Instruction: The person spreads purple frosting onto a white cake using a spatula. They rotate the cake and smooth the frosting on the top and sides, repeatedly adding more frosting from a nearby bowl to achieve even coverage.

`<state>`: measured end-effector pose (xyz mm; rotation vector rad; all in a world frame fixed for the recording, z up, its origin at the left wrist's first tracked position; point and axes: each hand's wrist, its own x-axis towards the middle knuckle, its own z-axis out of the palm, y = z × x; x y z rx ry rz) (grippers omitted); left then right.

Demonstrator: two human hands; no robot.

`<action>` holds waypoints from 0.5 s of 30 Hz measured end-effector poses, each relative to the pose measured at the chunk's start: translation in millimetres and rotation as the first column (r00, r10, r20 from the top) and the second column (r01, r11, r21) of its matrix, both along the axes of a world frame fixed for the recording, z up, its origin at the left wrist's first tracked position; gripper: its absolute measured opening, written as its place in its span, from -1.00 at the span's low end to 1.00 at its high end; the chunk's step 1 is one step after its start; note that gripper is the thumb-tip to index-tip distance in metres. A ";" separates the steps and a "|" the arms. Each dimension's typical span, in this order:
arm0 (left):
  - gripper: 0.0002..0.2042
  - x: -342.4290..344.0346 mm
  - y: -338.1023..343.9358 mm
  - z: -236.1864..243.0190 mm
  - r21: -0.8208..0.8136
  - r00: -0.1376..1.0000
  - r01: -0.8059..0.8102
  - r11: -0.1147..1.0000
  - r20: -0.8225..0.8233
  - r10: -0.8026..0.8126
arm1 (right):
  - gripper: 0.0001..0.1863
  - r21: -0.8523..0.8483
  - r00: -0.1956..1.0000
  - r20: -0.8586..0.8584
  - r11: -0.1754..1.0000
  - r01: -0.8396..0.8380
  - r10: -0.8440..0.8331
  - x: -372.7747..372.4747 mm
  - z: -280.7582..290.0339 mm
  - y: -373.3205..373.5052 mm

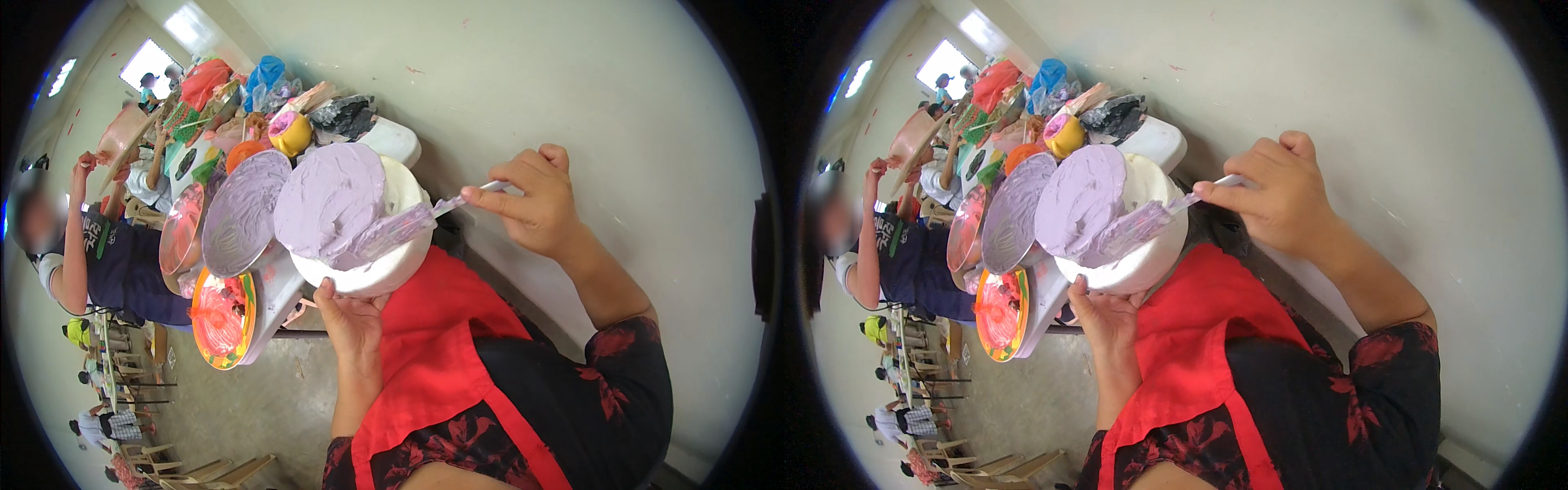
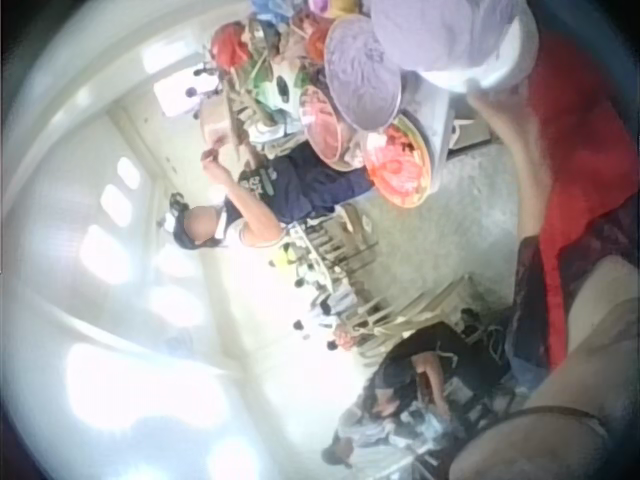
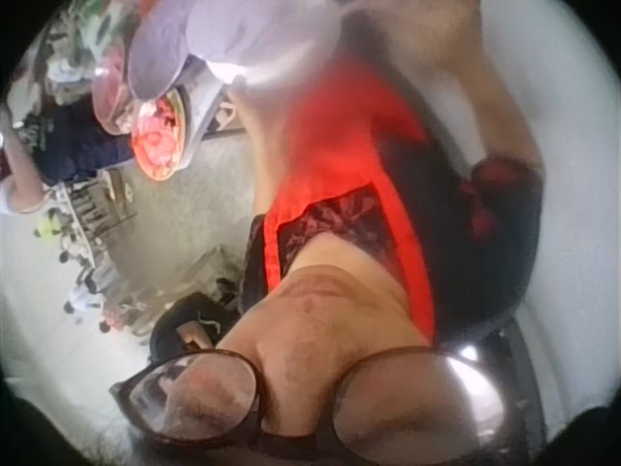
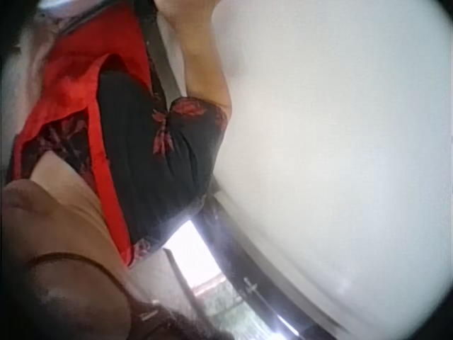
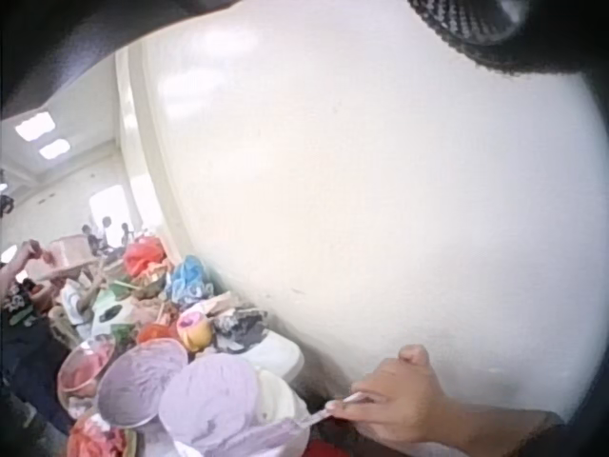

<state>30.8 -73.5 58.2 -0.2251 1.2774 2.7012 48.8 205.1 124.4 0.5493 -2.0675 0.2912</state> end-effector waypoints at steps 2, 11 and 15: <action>-0.31 -0.6 -0.6 -0.9 0.020 1.000 0.008 1.000 0.001 -0.008 | -0.60 -0.018 0.999 0.036 1.000 -0.024 0.024 -2.9 0.8 11.9; -0.28 -2.5 -10.0 -2.5 0.017 0.999 0.051 0.999 -0.007 -0.051 | -0.59 -0.114 0.970 0.081 0.969 -0.219 0.228 -6.2 8.7 33.0; -0.26 3.6 -13.1 2.4 0.028 0.999 0.042 0.999 -0.003 -0.042 | -0.58 -0.069 0.965 0.067 0.966 -0.248 0.253 -22.5 9.0 17.0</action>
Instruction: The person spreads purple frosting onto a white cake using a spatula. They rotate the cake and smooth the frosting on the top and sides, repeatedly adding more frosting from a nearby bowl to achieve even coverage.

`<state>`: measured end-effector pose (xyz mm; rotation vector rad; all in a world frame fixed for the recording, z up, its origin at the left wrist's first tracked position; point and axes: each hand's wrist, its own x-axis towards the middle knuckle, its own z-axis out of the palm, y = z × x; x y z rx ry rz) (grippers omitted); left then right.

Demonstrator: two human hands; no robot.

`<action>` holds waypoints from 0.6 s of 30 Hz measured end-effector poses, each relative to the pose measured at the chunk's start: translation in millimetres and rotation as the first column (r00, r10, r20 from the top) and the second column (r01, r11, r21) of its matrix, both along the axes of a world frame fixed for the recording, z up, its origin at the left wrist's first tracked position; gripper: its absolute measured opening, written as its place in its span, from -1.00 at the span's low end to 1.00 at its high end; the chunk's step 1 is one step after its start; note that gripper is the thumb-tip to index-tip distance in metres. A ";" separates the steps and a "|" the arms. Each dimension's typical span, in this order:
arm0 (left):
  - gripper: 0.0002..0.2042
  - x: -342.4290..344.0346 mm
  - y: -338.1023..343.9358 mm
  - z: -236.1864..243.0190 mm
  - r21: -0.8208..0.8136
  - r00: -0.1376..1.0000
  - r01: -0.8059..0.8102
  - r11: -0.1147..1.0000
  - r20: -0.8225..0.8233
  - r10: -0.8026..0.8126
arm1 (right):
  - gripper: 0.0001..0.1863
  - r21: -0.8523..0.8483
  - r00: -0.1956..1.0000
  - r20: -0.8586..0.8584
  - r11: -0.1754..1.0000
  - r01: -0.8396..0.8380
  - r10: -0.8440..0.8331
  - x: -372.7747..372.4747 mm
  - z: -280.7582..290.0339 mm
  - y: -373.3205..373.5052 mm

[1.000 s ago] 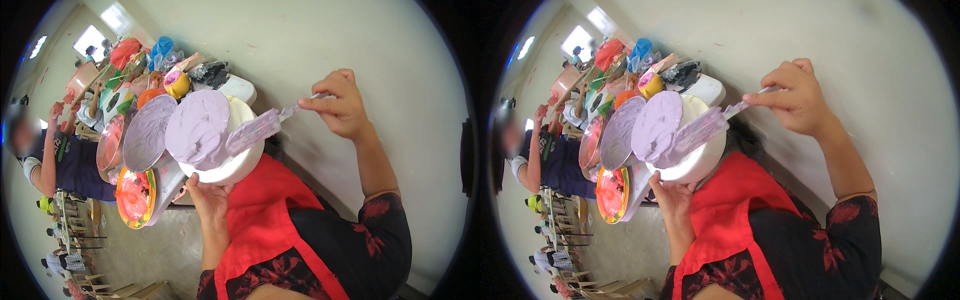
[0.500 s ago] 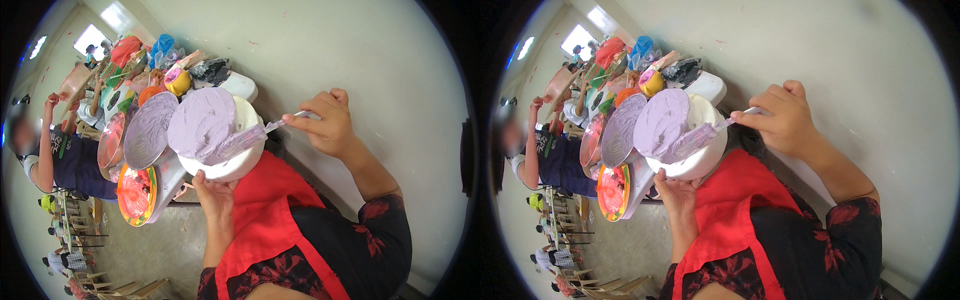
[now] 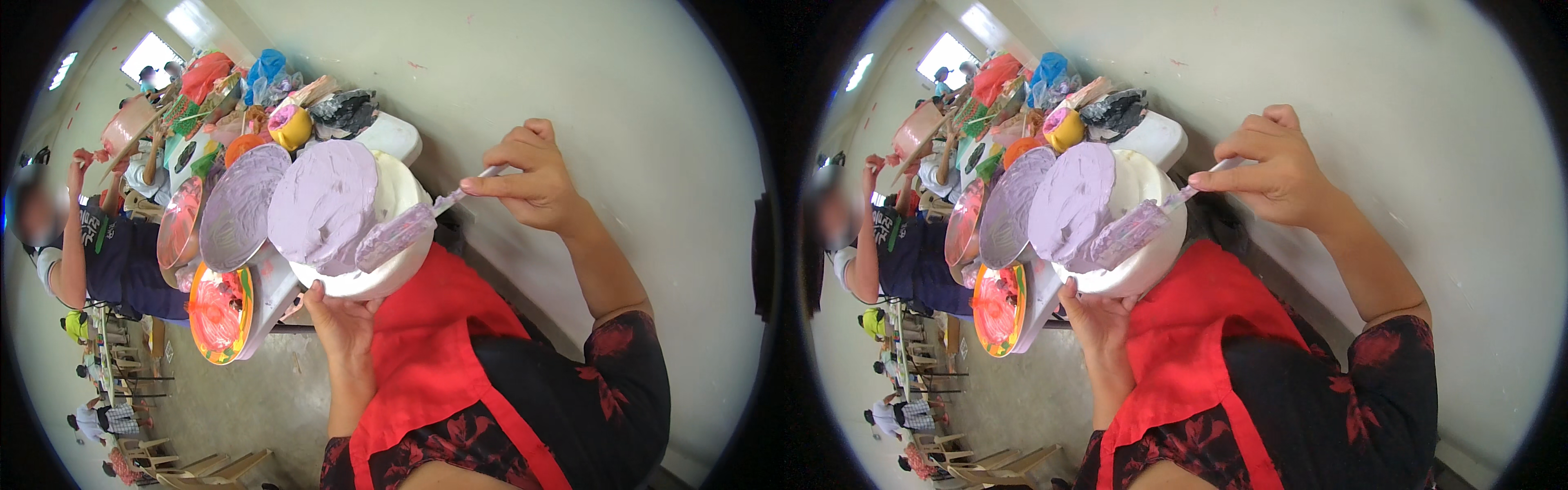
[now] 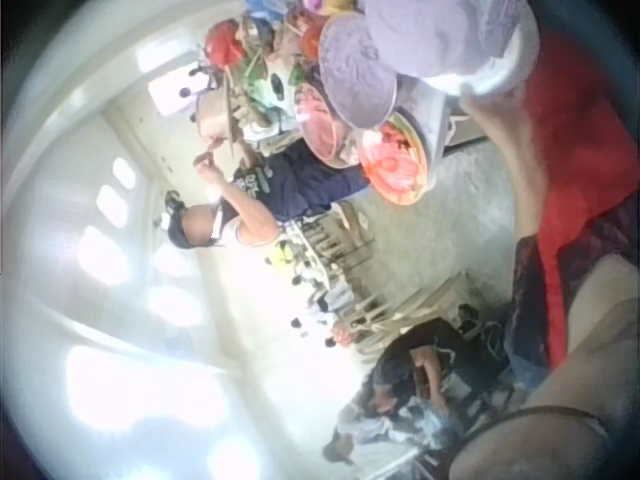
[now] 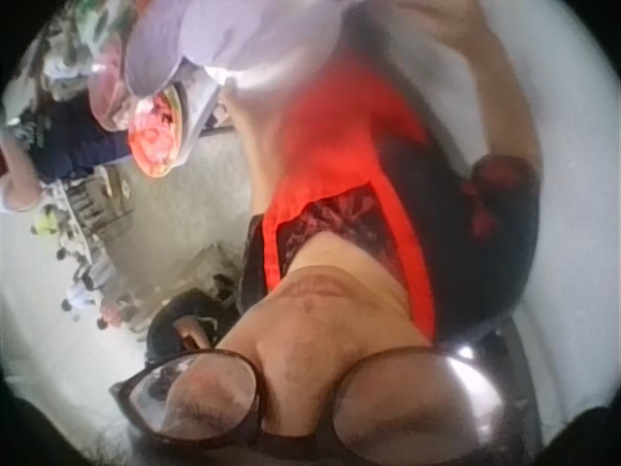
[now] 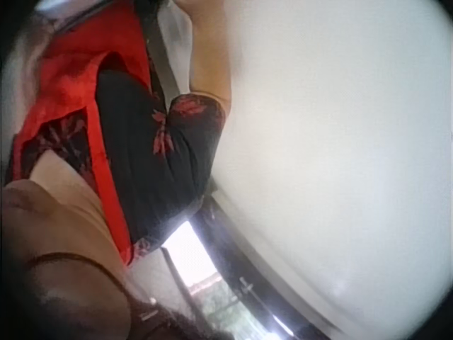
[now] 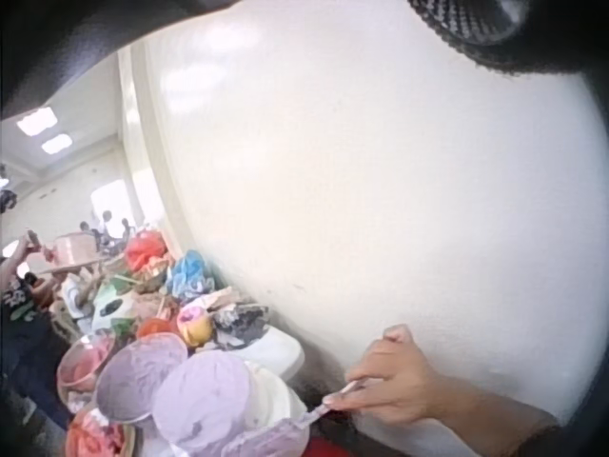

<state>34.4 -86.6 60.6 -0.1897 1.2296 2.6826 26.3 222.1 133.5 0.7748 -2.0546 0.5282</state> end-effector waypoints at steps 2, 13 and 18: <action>-0.25 1.6 -6.9 -1.0 0.014 0.999 0.042 0.999 -0.012 -0.042 | -0.59 -0.004 1.000 -0.011 1.000 -0.015 0.015 -13.0 -4.7 -1.7; -0.21 16.6 -35.9 1.0 0.150 0.985 0.166 0.975 -0.063 -0.158 | -0.65 -0.008 0.996 0.025 0.996 -0.083 0.083 -29.8 9.9 10.9; -0.21 34.5 -59.3 -7.7 0.151 0.998 -0.057 0.987 -0.014 0.059 | -0.70 -0.116 0.991 0.056 0.987 -0.114 0.121 -29.7 18.7 26.1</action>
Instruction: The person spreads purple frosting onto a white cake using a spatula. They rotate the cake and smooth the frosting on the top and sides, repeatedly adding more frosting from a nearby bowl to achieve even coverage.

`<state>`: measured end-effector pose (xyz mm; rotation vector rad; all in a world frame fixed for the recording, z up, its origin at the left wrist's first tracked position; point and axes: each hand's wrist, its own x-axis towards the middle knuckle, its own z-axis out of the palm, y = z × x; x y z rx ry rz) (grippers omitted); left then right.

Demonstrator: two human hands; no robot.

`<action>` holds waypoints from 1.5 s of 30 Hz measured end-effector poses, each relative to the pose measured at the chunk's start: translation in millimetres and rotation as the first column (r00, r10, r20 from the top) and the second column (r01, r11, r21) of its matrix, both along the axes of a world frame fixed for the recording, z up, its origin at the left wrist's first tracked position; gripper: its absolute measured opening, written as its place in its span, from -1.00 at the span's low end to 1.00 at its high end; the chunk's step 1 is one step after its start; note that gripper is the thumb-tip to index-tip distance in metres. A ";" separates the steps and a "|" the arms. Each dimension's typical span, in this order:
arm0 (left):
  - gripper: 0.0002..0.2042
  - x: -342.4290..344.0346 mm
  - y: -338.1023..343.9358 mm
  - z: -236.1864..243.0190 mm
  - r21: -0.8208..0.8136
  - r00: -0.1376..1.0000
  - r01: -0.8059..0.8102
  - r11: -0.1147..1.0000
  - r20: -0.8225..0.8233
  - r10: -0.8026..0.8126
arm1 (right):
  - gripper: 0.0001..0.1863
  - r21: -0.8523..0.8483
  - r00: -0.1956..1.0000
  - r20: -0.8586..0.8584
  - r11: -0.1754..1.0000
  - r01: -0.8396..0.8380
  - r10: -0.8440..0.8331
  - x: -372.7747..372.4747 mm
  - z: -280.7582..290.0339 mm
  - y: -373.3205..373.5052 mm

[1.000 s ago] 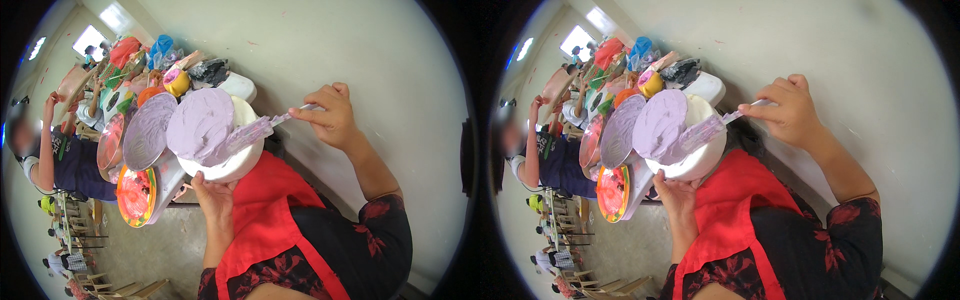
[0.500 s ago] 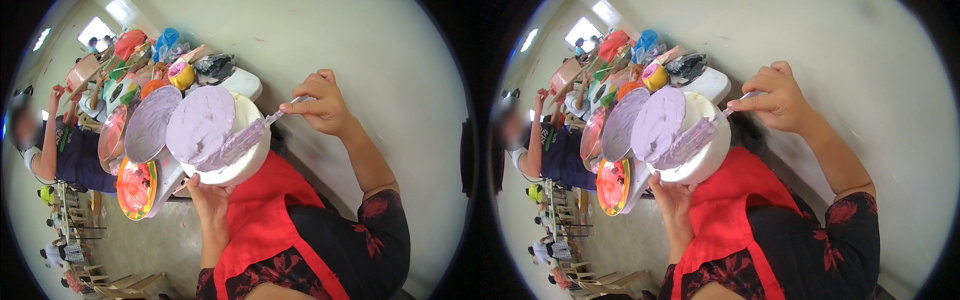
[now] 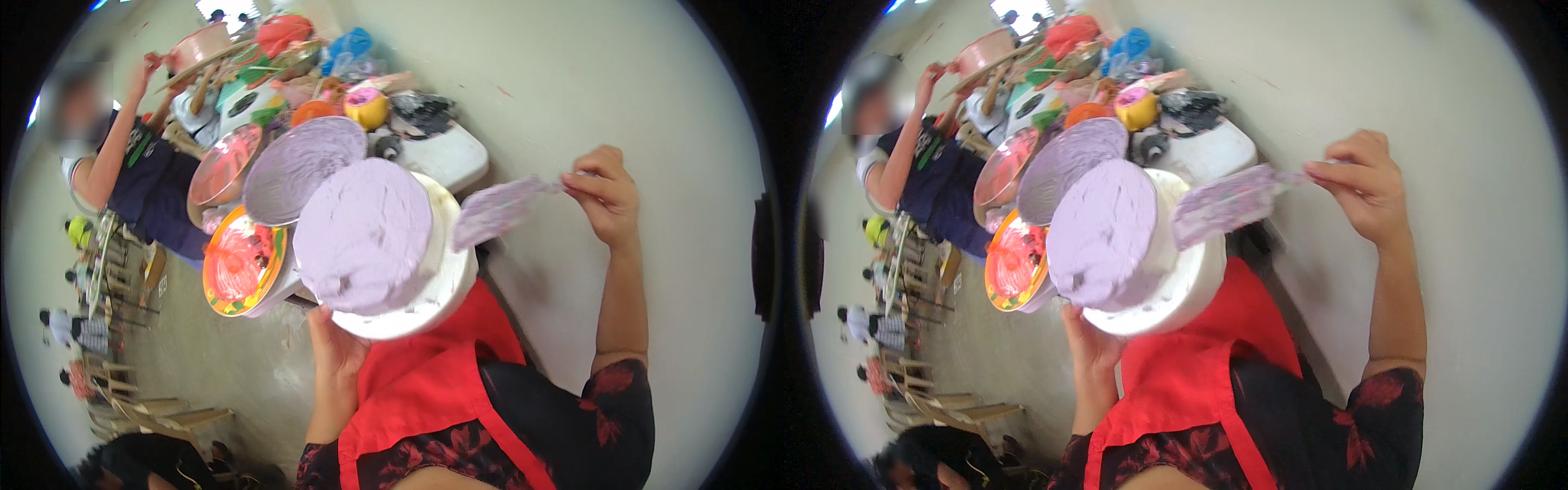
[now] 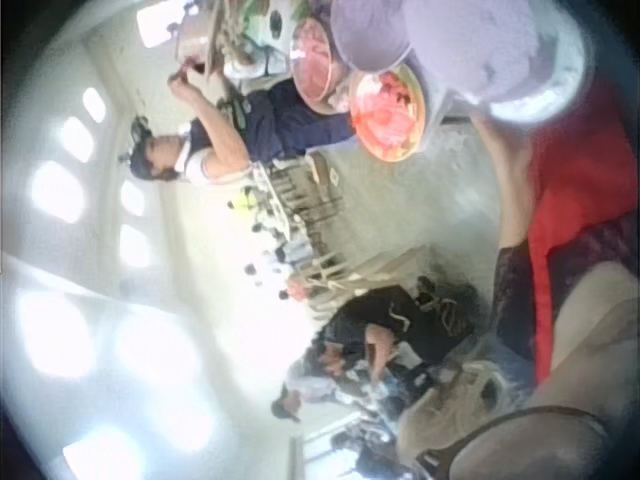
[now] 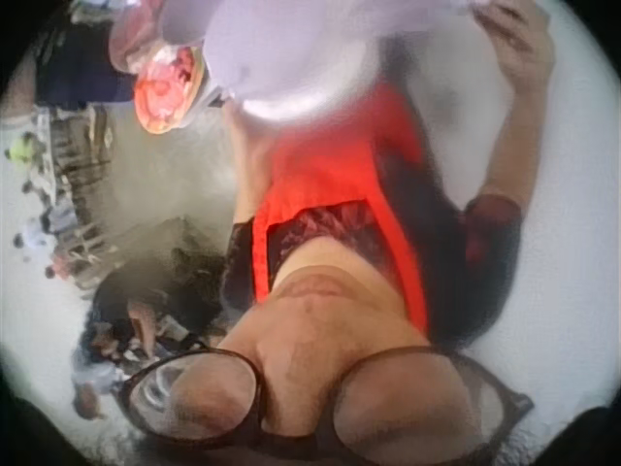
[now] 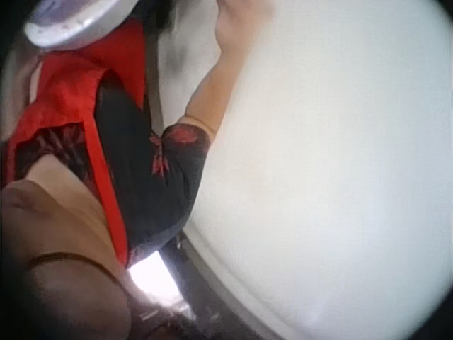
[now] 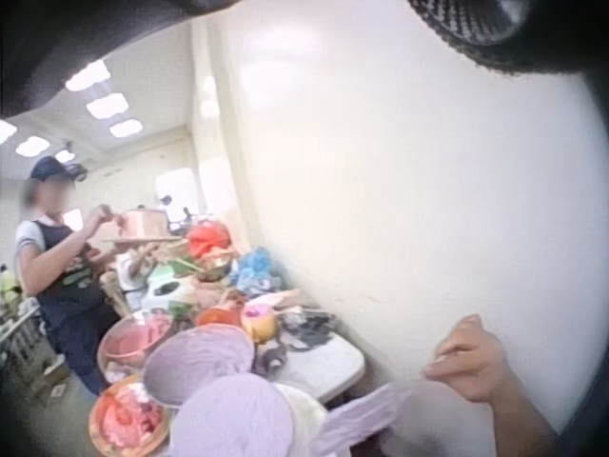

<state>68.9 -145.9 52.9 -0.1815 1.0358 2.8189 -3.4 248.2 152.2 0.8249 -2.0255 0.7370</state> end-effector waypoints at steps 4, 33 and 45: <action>-0.30 27.5 -19.4 0.2 -0.007 0.995 -0.088 0.996 -0.041 0.088 | -0.74 -0.221 0.988 0.148 0.975 0.000 0.033 -16.3 9.0 -17.9; -0.28 12.2 -70.7 -2.2 0.242 0.848 -0.332 0.912 -0.347 0.401 | -0.81 0.767 0.995 -0.093 0.636 0.086 -0.023 -192.4 30.0 -270.6; -0.26 -59.4 -48.8 35.6 0.344 0.861 -0.047 0.938 -0.462 0.213 | -0.67 0.788 0.994 0.010 0.613 0.057 -0.106 -195.8 36.4 -248.7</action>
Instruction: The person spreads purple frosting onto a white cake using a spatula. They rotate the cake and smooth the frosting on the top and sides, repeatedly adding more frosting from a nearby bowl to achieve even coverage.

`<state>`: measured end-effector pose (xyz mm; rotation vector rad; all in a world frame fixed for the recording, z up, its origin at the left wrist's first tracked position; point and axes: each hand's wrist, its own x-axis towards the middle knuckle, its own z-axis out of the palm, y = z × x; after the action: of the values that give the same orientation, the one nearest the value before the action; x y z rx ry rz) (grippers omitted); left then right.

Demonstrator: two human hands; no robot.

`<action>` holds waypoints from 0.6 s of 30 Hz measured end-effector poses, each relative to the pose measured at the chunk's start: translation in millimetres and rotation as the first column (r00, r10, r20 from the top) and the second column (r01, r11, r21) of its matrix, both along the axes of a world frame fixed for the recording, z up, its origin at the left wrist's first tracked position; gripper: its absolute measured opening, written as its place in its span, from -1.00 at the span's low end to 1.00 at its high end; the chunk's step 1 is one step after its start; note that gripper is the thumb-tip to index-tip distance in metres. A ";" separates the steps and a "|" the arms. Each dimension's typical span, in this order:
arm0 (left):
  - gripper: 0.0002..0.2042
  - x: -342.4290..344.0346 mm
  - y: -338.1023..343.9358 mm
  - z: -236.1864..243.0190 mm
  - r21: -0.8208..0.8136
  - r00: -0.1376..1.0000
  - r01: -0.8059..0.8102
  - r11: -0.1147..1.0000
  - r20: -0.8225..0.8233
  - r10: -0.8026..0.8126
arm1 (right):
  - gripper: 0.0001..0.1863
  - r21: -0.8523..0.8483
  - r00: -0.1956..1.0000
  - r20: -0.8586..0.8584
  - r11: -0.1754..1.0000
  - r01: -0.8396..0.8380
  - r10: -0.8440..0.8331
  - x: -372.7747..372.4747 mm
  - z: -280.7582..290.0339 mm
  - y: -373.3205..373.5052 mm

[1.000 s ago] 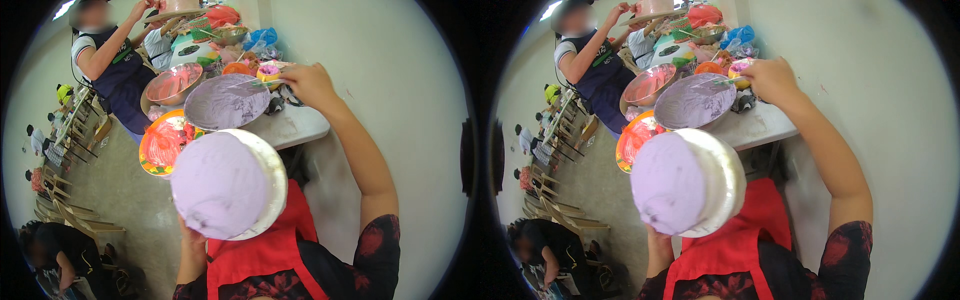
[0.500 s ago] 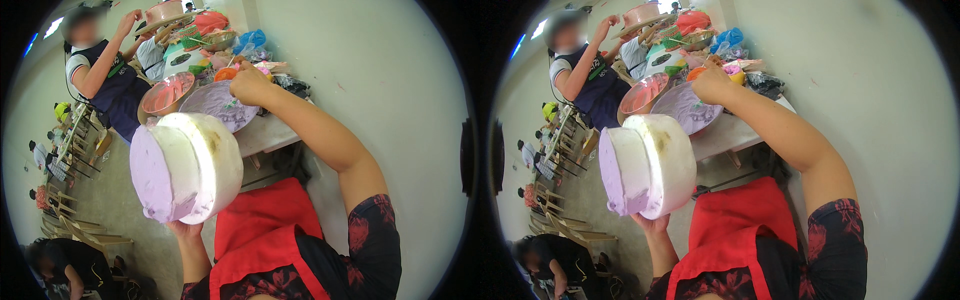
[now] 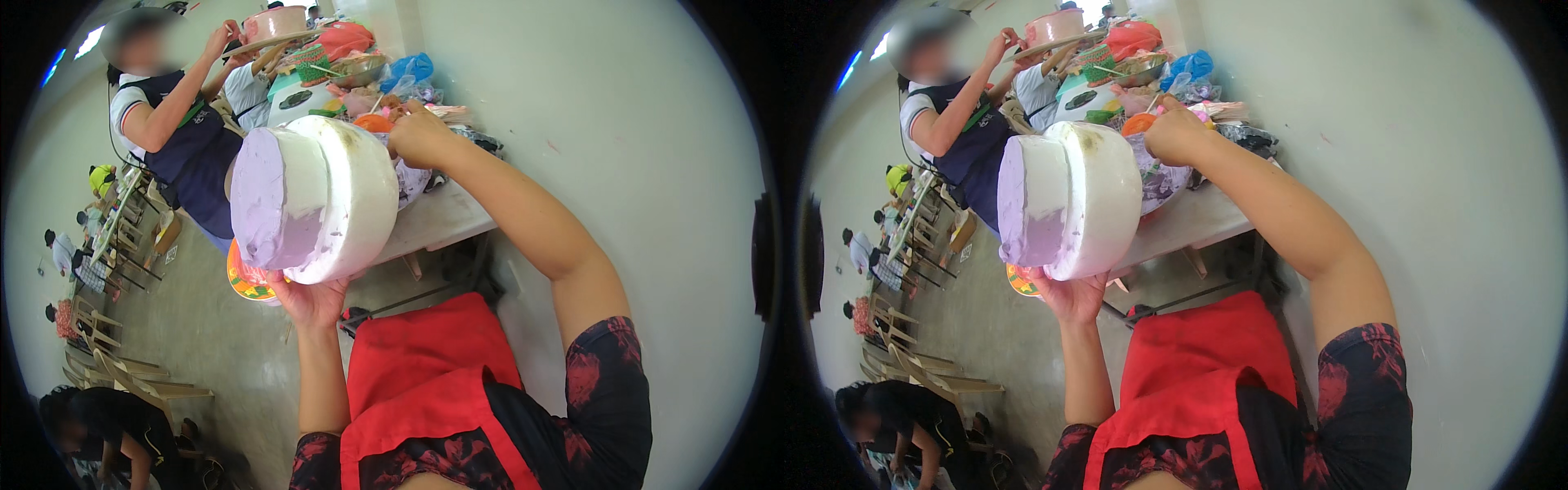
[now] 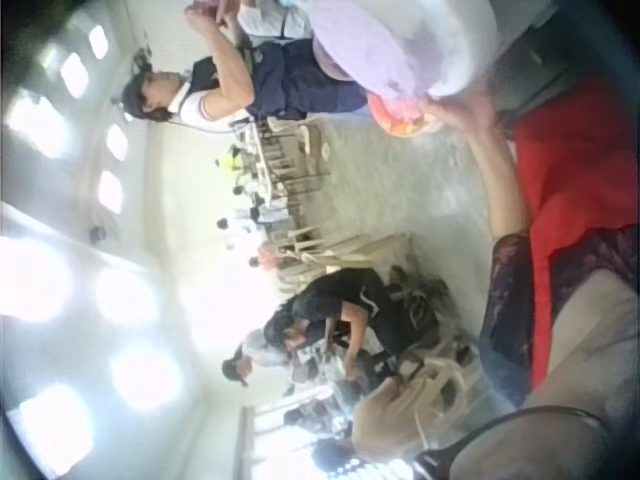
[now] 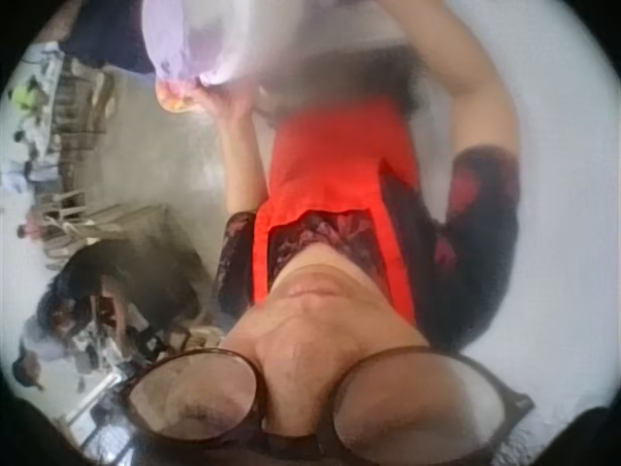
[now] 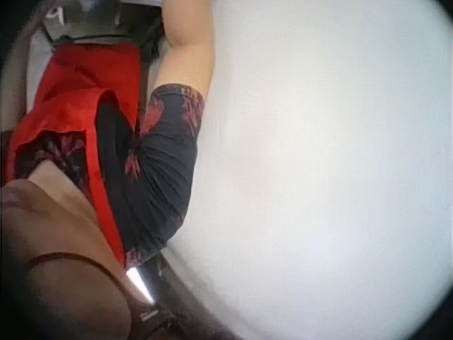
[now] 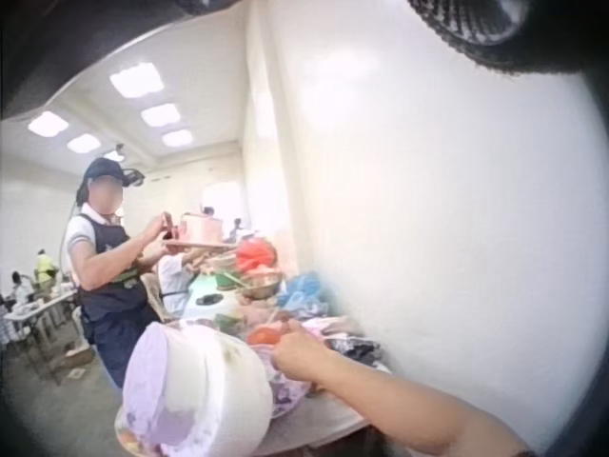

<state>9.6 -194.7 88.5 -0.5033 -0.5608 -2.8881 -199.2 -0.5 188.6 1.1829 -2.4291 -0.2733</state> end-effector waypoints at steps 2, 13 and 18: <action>-0.26 -5.3 -0.3 -1.5 0.013 0.999 0.032 0.999 -0.015 -0.032 | -0.68 -0.018 1.000 0.031 1.000 0.001 0.000 1.0 2.5 5.0; -0.30 -11.6 1.6 -5.9 0.058 0.999 0.006 0.998 0.050 -0.009 | -0.85 -0.054 0.936 0.350 0.998 0.044 -0.023 5.6 4.0 24.1; -0.30 -8.9 0.9 -4.6 0.038 0.997 -0.032 0.999 0.076 0.029 | -0.76 -0.118 0.783 0.616 0.972 0.203 -0.089 11.8 15.3 30.0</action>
<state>0.7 -193.8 83.9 -0.3782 -0.5167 -2.8930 -187.4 29.4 203.9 1.1200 -3.0245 0.3434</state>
